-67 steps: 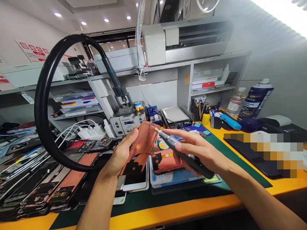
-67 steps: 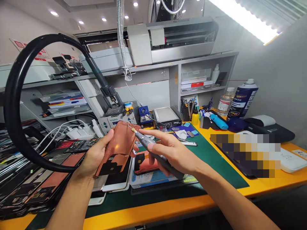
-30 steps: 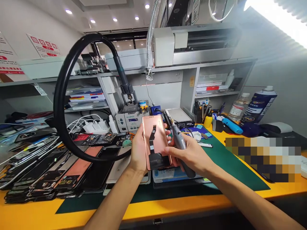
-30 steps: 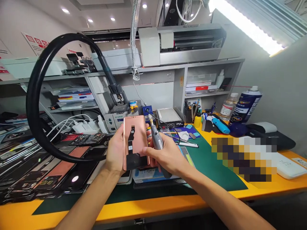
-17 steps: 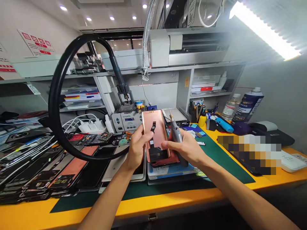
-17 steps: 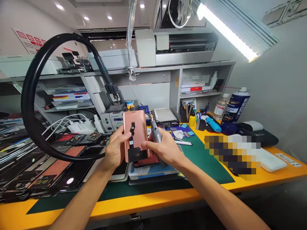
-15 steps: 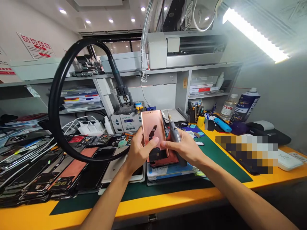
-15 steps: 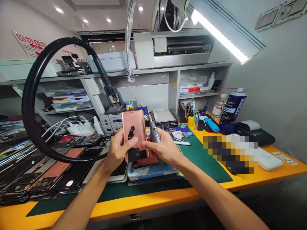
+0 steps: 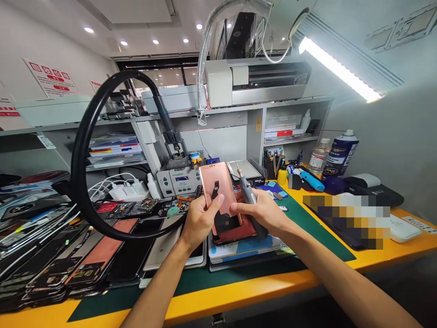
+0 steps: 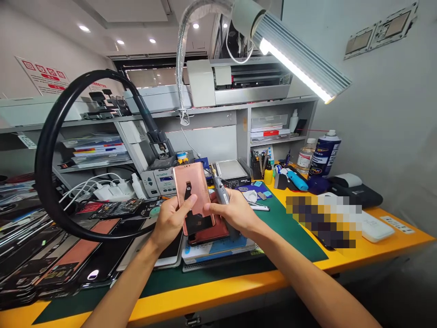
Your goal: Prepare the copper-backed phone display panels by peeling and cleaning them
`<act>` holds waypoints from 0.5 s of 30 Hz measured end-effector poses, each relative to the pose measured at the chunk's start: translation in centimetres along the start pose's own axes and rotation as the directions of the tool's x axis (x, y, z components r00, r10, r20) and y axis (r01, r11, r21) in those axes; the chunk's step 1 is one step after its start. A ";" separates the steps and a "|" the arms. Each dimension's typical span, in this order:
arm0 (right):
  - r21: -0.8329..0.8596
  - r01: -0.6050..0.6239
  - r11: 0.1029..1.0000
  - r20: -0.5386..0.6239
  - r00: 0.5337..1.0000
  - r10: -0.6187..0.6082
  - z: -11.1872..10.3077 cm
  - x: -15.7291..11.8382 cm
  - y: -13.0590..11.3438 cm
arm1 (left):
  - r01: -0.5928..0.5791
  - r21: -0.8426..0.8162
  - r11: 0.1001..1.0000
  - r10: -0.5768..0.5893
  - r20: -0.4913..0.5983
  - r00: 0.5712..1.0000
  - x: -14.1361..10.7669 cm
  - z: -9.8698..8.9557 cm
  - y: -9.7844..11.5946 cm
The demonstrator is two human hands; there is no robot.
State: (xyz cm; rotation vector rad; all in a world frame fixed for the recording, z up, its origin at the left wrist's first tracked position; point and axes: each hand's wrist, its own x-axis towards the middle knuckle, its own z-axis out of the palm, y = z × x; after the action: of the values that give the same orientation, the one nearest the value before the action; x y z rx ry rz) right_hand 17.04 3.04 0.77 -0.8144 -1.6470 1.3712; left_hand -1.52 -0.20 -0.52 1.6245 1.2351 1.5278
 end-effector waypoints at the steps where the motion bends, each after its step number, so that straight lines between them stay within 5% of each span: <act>1: -0.003 -0.003 1.000 -0.006 1.000 0.003 0.0 0.0 0.0 | -0.006 -0.006 1.000 0.006 -0.003 1.000 0.0 0.0 0.0; 7: 0.024 0.000 1.000 -0.029 1.000 0.001 -0.2 0.1 0.2 | -0.092 -0.080 0.992 0.089 -0.045 0.995 0.1 -0.4 0.0; 15: 0.012 -0.028 1.000 -0.040 0.999 0.029 0.3 -0.1 -0.1 | -0.136 0.126 0.983 0.147 -0.080 0.986 0.0 -0.5 -0.8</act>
State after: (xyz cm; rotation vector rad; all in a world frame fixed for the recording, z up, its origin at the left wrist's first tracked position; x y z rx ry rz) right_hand 16.83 2.84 0.82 -0.8566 -1.6012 1.3738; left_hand -2.22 0.00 -1.19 1.7717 1.3052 1.6568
